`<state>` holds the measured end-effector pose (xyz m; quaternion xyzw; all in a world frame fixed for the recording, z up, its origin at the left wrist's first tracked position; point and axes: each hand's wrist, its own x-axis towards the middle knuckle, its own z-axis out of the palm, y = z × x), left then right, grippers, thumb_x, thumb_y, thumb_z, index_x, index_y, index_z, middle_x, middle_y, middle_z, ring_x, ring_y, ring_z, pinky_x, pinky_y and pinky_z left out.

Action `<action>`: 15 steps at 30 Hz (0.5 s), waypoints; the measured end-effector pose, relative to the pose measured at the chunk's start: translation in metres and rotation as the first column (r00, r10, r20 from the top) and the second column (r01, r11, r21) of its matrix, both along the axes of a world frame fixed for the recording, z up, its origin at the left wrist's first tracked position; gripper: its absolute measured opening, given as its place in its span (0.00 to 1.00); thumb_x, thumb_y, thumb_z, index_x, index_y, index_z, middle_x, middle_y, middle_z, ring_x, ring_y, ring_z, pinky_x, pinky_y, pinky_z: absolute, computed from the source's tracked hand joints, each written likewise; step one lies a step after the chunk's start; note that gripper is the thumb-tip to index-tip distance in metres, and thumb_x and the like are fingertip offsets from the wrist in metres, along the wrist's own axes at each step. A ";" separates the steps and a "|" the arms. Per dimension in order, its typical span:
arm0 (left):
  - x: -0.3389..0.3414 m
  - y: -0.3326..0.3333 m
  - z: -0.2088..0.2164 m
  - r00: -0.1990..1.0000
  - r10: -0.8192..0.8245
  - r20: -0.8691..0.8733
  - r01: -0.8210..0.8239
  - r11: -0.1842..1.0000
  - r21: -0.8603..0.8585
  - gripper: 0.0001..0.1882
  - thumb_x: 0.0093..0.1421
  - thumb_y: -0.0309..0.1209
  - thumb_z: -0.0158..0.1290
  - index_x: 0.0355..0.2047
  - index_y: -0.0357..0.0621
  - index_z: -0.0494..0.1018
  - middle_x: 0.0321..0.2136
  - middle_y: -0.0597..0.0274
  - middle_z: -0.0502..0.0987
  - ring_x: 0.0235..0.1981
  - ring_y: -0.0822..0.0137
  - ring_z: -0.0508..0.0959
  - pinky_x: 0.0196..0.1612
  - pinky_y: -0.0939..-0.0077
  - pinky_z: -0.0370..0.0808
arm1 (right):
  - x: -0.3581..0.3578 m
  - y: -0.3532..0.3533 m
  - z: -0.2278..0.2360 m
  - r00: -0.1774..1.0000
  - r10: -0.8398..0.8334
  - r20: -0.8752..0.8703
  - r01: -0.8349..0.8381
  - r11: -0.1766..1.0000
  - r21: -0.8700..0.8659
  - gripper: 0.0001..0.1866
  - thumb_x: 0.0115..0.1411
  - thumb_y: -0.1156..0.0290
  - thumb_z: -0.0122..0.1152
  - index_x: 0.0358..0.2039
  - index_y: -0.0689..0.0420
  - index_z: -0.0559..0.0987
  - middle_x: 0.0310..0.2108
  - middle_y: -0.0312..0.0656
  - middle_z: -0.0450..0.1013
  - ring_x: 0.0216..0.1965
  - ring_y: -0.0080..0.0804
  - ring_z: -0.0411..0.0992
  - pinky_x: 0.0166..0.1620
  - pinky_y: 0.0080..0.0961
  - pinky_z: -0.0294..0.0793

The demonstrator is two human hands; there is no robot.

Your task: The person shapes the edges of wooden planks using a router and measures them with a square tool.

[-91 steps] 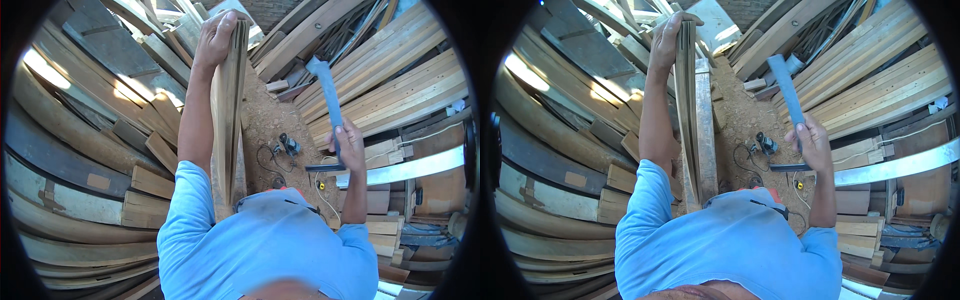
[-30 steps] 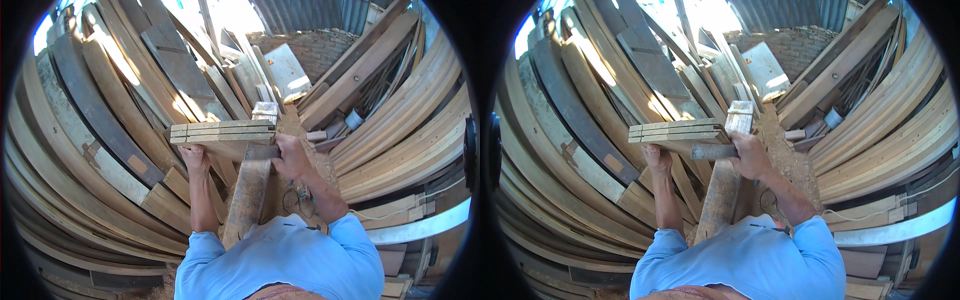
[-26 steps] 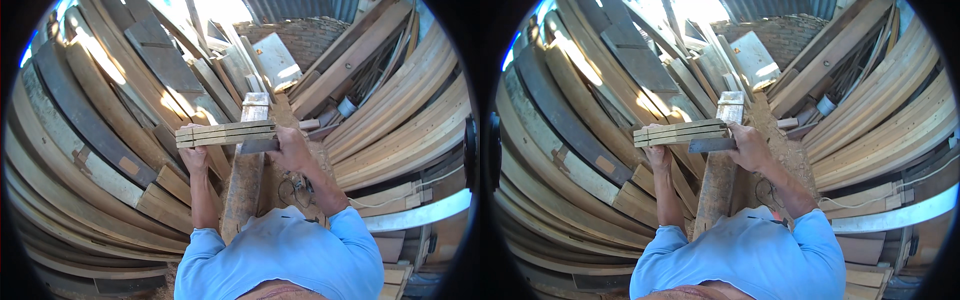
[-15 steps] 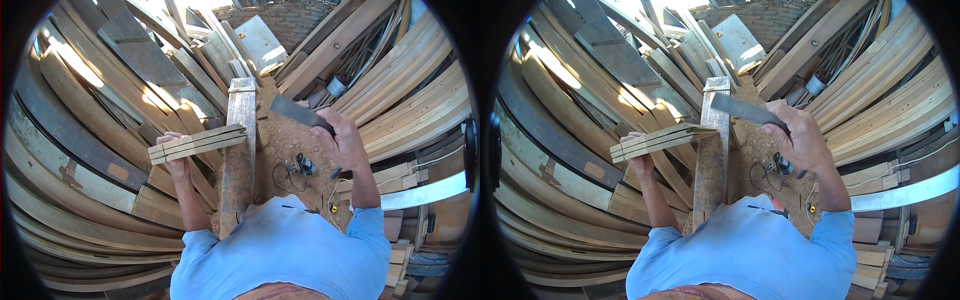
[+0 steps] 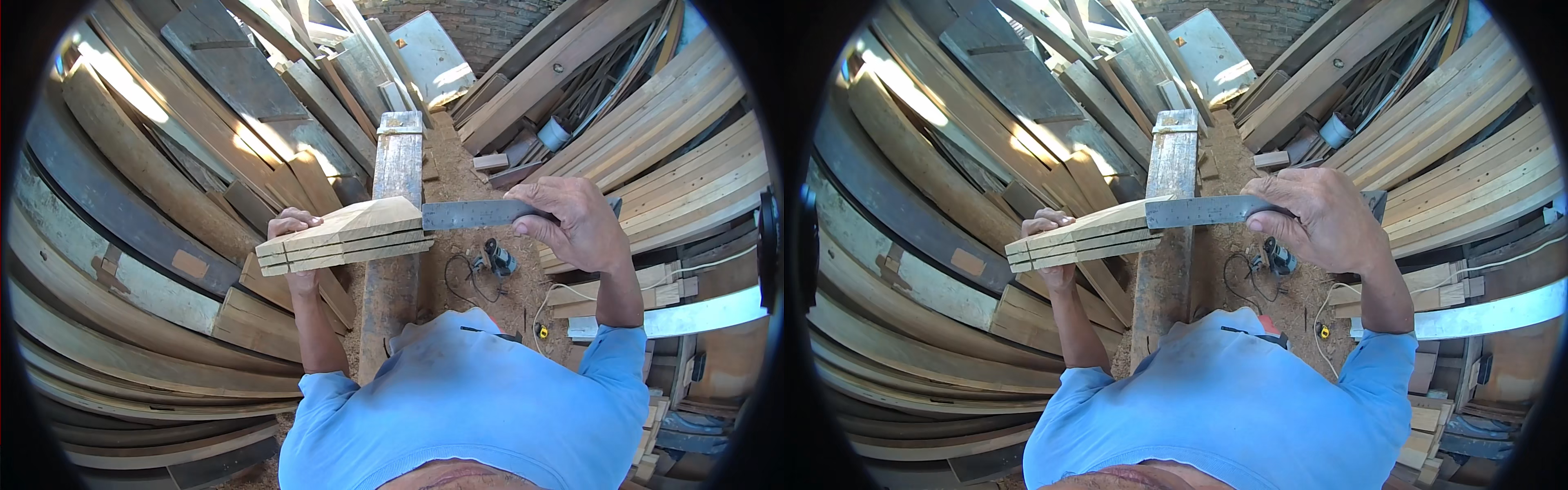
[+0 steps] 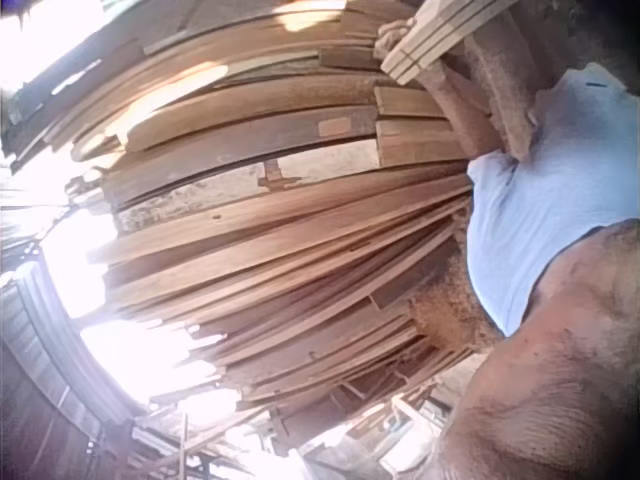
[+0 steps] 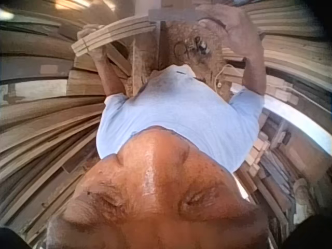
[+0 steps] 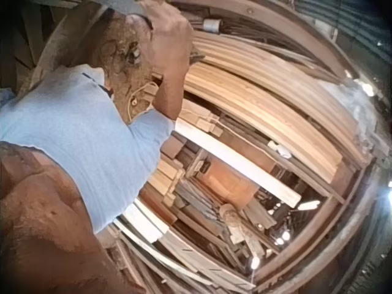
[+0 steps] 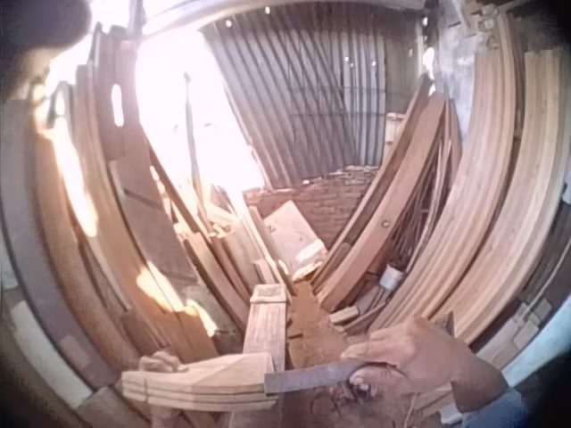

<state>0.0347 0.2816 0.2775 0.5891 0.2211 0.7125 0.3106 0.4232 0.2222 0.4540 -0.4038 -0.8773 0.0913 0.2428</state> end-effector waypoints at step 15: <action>0.003 0.003 0.003 0.999 -0.046 -0.005 0.046 0.999 -0.003 0.38 0.48 0.63 0.69 0.42 0.44 0.70 0.37 0.56 0.75 0.44 0.61 0.77 0.49 0.65 0.75 | 0.006 -0.009 0.006 0.995 -0.046 0.090 0.045 0.999 0.008 0.16 0.59 0.62 0.70 0.44 0.59 0.83 0.28 0.44 0.77 0.29 0.44 0.77 0.32 0.38 0.74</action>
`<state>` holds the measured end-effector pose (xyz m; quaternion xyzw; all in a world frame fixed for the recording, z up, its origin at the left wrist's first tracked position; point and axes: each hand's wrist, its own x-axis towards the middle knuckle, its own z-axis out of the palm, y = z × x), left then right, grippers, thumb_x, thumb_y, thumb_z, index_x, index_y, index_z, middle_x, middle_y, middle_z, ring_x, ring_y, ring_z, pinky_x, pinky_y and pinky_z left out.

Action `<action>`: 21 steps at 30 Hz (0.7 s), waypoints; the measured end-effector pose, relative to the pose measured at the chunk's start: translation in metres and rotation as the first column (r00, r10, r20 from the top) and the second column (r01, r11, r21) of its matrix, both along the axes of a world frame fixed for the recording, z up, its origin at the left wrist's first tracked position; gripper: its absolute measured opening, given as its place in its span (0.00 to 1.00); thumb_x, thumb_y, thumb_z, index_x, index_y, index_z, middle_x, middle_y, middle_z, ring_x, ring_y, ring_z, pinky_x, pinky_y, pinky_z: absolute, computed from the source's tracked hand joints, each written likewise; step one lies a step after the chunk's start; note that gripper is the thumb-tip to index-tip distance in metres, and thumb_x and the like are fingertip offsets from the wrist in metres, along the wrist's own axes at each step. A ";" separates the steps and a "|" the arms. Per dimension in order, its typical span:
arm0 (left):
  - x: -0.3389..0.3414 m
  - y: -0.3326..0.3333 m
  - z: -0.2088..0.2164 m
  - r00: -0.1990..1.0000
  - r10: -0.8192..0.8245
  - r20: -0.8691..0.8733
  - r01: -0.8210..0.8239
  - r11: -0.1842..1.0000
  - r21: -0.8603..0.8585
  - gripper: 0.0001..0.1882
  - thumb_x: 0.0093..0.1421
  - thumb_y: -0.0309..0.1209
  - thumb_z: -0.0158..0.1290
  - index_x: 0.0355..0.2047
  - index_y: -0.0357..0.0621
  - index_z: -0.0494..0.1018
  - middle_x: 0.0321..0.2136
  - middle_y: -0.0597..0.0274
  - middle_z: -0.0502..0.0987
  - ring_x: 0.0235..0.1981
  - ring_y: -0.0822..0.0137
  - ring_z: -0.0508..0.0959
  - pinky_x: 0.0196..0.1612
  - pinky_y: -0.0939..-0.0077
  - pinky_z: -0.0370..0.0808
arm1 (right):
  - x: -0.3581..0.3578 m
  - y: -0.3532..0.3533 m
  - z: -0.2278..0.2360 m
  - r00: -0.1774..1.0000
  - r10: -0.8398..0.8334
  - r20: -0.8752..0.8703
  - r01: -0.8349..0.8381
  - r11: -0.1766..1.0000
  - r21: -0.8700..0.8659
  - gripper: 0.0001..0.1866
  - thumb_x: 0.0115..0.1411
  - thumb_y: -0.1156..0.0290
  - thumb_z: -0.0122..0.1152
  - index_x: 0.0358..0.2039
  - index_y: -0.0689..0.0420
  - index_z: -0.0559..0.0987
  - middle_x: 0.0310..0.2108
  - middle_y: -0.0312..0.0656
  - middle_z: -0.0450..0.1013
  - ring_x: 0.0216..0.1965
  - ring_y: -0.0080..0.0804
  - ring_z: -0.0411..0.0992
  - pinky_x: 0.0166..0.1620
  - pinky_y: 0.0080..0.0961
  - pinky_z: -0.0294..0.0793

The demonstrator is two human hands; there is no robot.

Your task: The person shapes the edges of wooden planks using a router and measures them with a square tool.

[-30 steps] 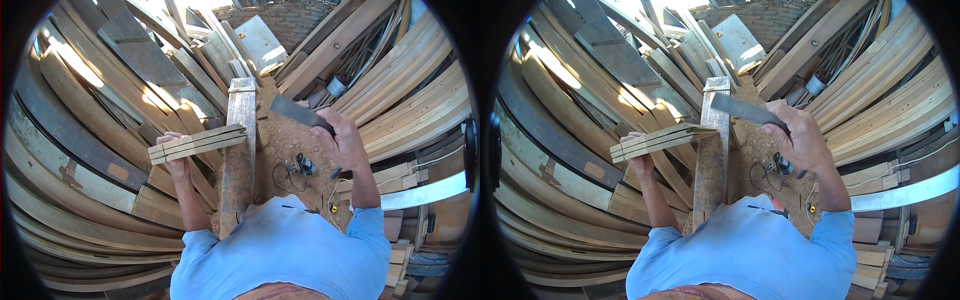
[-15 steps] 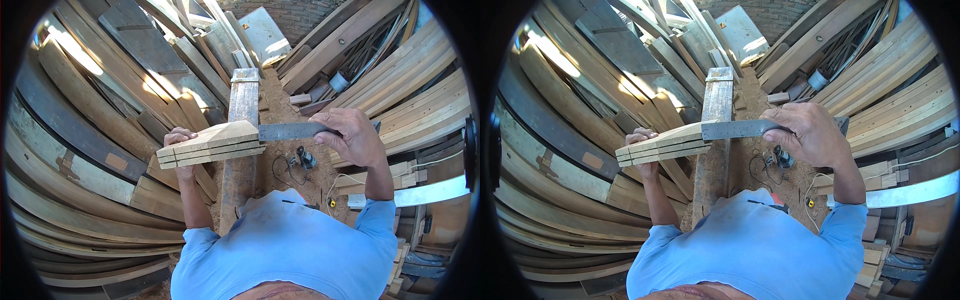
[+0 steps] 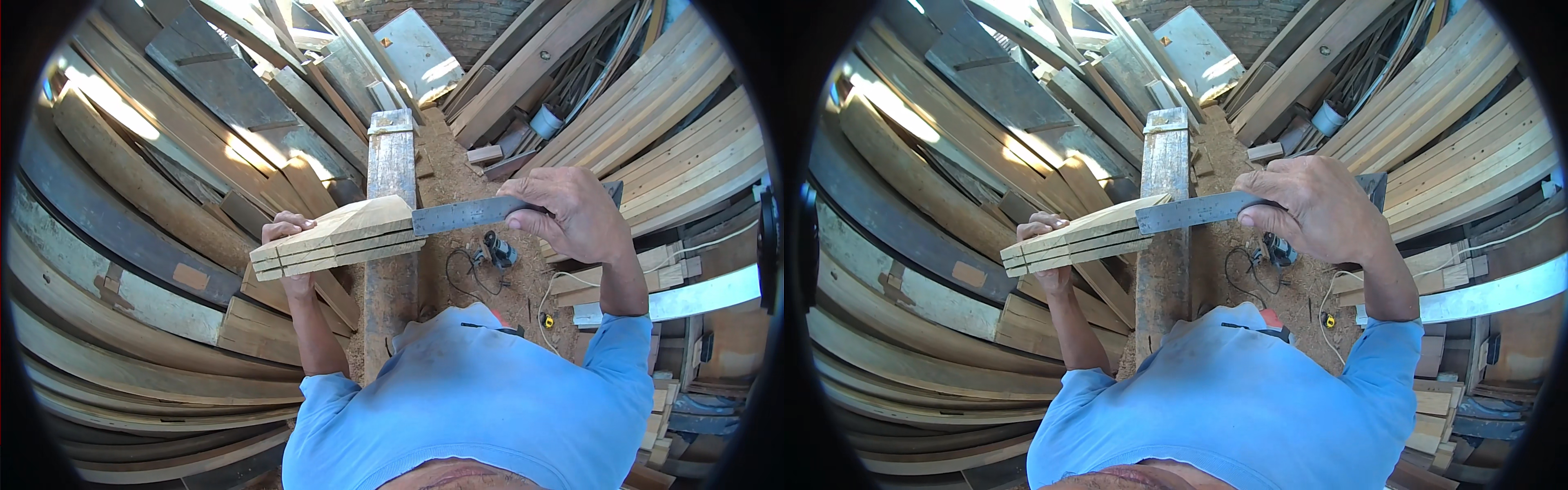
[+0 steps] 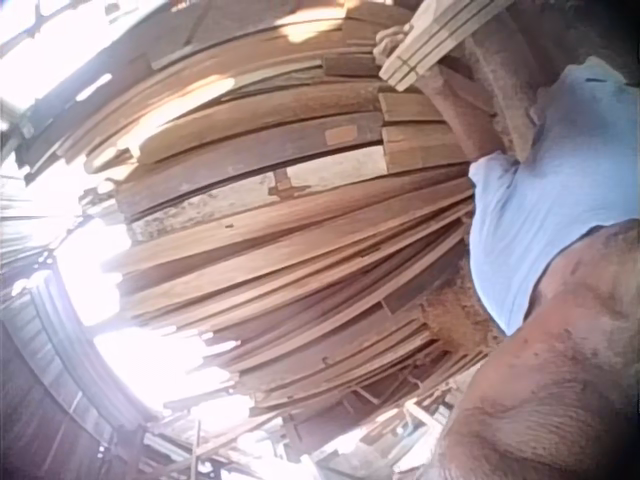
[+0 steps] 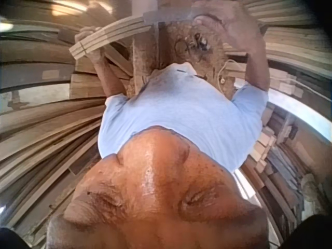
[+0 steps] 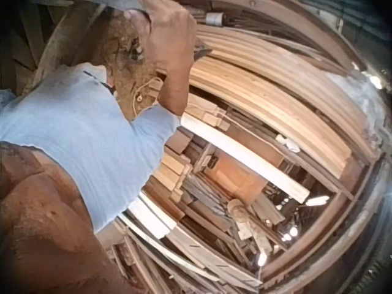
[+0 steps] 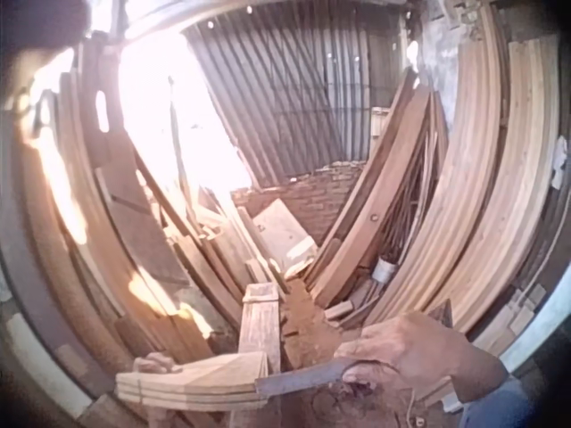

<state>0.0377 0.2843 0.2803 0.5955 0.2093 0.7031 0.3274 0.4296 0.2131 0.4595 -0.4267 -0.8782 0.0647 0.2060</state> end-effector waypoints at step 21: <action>0.008 0.011 0.010 0.998 -0.005 -0.064 0.002 0.999 -0.046 0.43 0.46 0.68 0.68 0.43 0.44 0.68 0.39 0.58 0.73 0.41 0.65 0.77 0.48 0.66 0.77 | -0.065 0.039 -0.086 0.852 -0.028 -0.522 -0.067 0.984 -0.163 0.32 0.51 0.61 0.80 0.54 0.60 0.79 0.38 0.50 0.82 0.37 0.39 0.82 0.45 0.34 0.79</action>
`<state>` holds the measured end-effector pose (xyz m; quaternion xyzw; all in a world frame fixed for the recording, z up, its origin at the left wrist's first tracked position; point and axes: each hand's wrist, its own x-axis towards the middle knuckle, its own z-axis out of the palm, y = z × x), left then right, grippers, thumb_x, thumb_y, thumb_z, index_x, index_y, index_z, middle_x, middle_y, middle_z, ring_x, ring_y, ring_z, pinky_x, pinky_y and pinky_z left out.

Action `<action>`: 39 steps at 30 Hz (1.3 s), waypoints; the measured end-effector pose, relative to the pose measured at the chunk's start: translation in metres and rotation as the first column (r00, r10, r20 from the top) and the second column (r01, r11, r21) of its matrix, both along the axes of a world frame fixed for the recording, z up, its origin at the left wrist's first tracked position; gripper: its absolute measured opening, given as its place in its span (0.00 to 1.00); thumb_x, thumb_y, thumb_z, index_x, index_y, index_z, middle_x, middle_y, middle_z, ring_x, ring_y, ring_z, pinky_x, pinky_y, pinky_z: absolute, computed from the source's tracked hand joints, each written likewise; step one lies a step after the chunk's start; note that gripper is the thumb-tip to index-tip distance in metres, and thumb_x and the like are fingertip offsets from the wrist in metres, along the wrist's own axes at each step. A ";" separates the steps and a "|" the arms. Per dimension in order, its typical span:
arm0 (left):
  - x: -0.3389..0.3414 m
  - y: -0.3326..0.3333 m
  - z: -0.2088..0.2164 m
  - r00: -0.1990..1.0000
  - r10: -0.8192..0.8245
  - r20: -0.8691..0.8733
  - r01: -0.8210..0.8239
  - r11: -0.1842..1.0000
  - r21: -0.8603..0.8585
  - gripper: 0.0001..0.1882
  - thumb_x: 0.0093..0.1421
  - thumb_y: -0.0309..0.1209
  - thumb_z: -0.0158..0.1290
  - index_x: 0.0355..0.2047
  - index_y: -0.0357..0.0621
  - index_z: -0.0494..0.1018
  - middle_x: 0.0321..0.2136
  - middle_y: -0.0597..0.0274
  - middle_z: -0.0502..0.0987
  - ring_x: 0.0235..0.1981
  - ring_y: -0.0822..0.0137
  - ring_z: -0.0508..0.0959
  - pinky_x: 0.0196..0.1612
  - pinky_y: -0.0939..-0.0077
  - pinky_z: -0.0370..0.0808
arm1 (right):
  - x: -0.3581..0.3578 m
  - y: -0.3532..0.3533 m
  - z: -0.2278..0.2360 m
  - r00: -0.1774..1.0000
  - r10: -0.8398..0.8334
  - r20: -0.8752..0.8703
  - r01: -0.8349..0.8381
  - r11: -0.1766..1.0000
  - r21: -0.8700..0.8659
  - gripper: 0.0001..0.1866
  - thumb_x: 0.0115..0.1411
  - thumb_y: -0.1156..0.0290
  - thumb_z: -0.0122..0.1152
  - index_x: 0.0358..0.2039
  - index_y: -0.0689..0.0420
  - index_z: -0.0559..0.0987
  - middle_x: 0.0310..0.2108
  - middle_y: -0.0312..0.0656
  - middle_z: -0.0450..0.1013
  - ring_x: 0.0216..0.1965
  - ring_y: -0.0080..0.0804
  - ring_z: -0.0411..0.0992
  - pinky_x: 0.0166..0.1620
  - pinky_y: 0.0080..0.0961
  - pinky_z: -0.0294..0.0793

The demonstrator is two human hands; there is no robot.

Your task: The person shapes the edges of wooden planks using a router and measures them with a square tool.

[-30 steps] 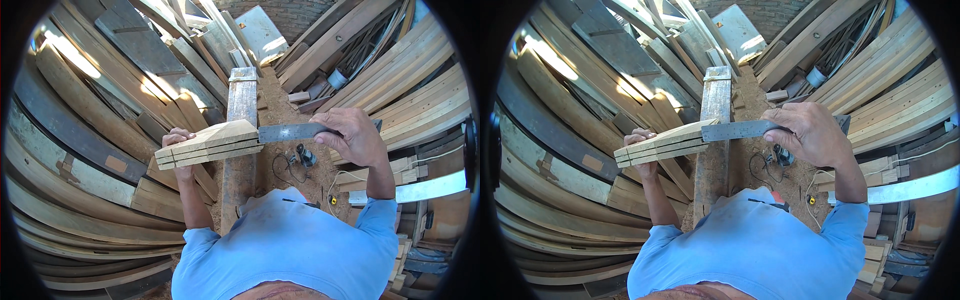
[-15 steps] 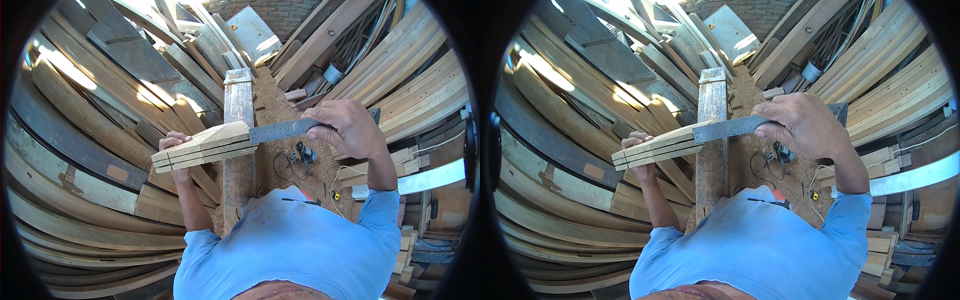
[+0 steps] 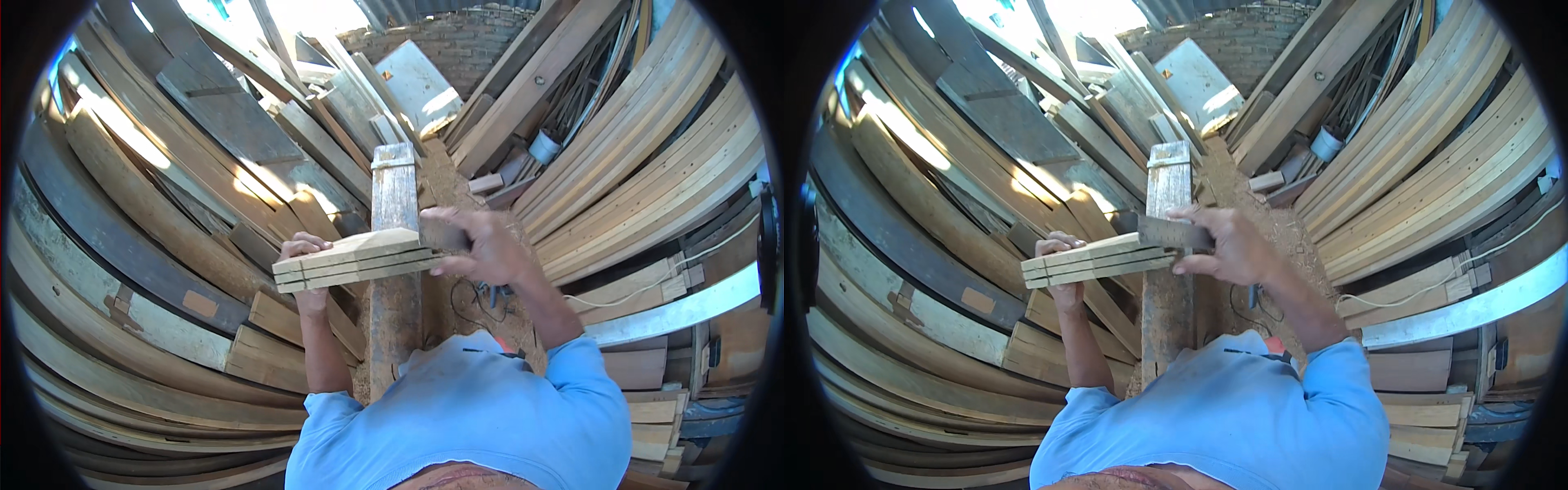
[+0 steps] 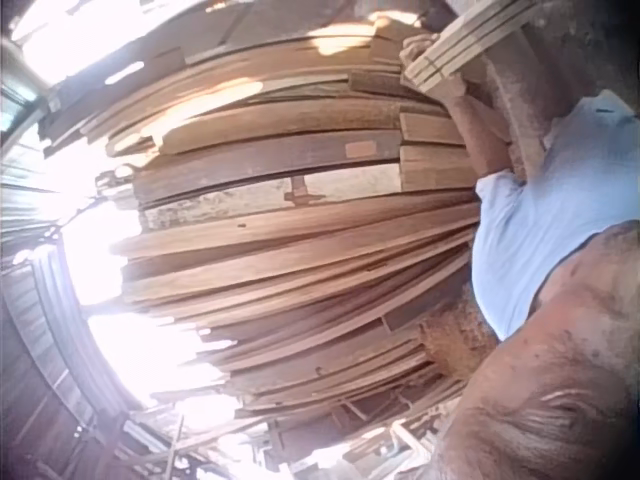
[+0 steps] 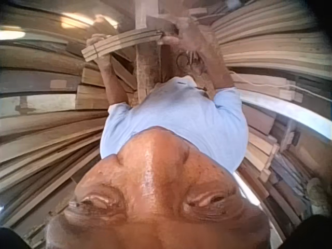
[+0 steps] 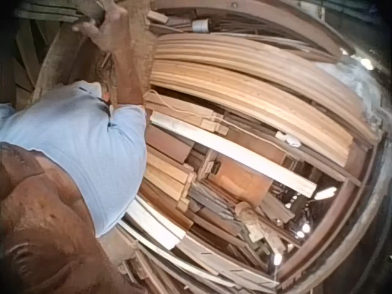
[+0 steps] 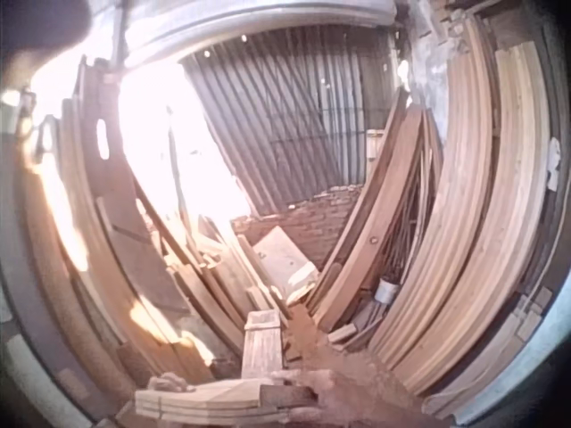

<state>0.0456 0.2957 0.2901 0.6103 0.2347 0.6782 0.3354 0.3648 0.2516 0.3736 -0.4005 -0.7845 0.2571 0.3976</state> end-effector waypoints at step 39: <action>-0.025 -0.001 -0.130 0.975 0.066 -0.213 -0.184 0.778 -0.601 0.29 0.65 0.49 0.61 0.53 0.36 0.76 0.41 0.60 0.83 0.44 0.67 0.81 0.48 0.67 0.77 | -0.059 0.081 -0.109 0.948 -0.164 -0.274 0.124 0.980 -0.157 0.23 0.69 0.51 0.63 0.38 0.63 0.79 0.22 0.25 0.64 0.25 0.15 0.60 0.28 0.24 0.61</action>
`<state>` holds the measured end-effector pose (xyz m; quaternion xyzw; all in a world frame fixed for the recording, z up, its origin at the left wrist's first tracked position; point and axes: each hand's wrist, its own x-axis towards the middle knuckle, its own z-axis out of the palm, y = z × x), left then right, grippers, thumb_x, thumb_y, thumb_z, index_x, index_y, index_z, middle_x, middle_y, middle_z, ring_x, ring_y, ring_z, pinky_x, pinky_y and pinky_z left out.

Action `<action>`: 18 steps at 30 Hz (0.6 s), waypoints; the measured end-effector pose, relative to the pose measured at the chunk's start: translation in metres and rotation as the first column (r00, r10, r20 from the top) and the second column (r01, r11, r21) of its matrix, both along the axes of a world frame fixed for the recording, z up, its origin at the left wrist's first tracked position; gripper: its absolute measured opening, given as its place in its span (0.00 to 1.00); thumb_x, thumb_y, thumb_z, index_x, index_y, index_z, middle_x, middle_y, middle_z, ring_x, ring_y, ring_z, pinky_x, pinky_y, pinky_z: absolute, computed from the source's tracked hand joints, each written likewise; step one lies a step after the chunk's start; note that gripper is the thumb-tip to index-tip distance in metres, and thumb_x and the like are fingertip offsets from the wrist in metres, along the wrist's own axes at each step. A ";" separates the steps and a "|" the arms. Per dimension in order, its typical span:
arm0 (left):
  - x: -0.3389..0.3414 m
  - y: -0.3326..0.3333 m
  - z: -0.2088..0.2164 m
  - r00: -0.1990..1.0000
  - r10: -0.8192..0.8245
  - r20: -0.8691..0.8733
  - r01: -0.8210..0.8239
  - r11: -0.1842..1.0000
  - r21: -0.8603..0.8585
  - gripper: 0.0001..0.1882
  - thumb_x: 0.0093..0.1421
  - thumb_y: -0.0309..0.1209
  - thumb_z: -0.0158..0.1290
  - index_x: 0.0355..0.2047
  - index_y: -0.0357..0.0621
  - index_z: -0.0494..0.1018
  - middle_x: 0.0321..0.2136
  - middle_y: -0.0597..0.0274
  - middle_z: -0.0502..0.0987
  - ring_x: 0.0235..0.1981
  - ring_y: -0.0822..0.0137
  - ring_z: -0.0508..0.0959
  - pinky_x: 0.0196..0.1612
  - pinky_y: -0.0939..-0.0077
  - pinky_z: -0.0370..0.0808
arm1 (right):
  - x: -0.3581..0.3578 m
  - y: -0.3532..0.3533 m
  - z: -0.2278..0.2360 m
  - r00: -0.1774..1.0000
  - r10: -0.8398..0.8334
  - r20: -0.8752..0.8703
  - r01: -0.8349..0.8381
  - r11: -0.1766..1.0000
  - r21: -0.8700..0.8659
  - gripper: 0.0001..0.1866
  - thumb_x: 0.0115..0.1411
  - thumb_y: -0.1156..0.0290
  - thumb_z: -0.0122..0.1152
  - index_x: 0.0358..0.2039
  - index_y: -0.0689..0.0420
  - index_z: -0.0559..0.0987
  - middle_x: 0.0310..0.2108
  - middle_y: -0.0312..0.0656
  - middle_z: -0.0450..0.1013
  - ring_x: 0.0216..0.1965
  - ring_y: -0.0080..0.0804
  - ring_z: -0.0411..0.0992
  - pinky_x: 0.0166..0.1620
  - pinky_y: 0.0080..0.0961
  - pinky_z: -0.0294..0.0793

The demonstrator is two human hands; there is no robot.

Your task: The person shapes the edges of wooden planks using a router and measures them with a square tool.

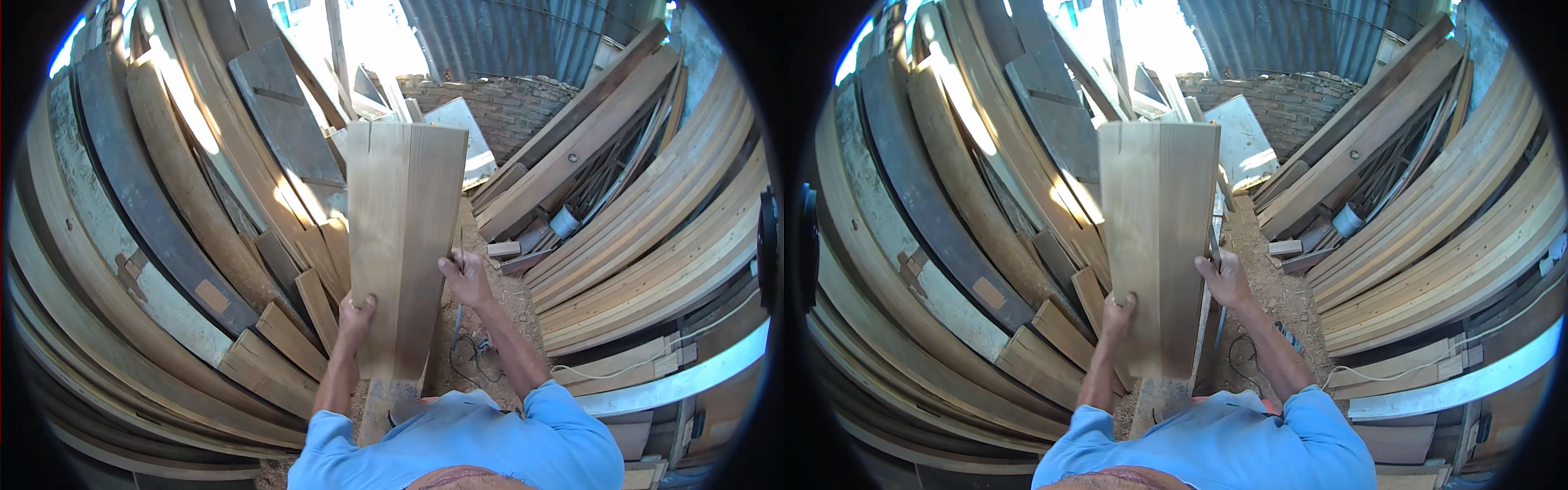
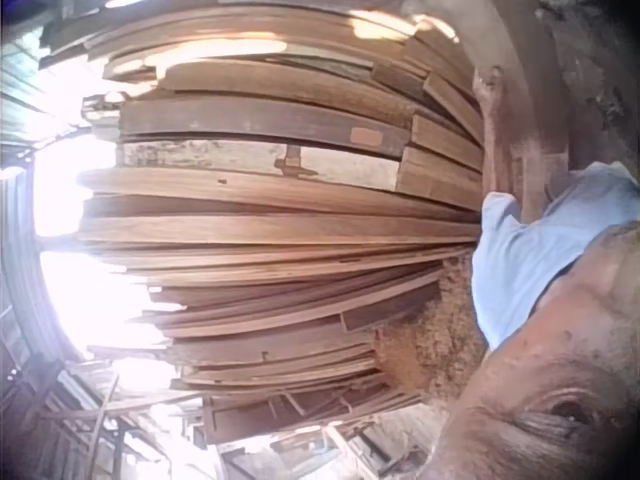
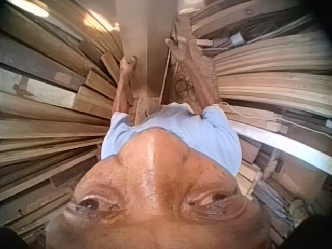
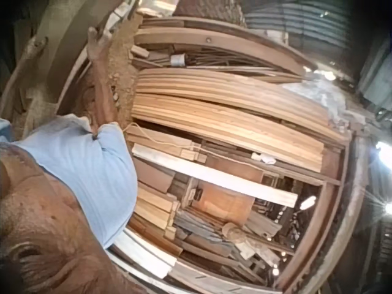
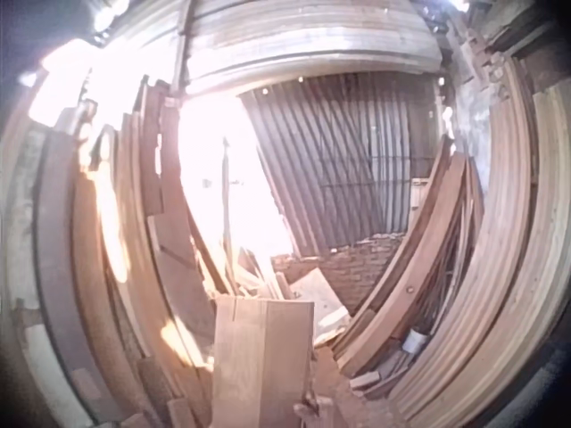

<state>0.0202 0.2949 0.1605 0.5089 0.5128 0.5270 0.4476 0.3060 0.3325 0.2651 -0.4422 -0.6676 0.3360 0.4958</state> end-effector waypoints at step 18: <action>-0.051 0.075 0.000 0.872 -0.429 0.236 0.490 0.770 -0.409 0.52 0.61 0.54 0.63 0.71 0.33 0.50 0.67 0.44 0.62 0.65 0.59 0.68 0.62 0.62 0.73 | -0.048 -0.033 -0.110 0.870 0.001 -0.494 -0.336 0.735 -0.590 0.29 0.62 0.68 0.67 0.60 0.66 0.70 0.50 0.46 0.78 0.52 0.36 0.77 0.57 0.36 0.78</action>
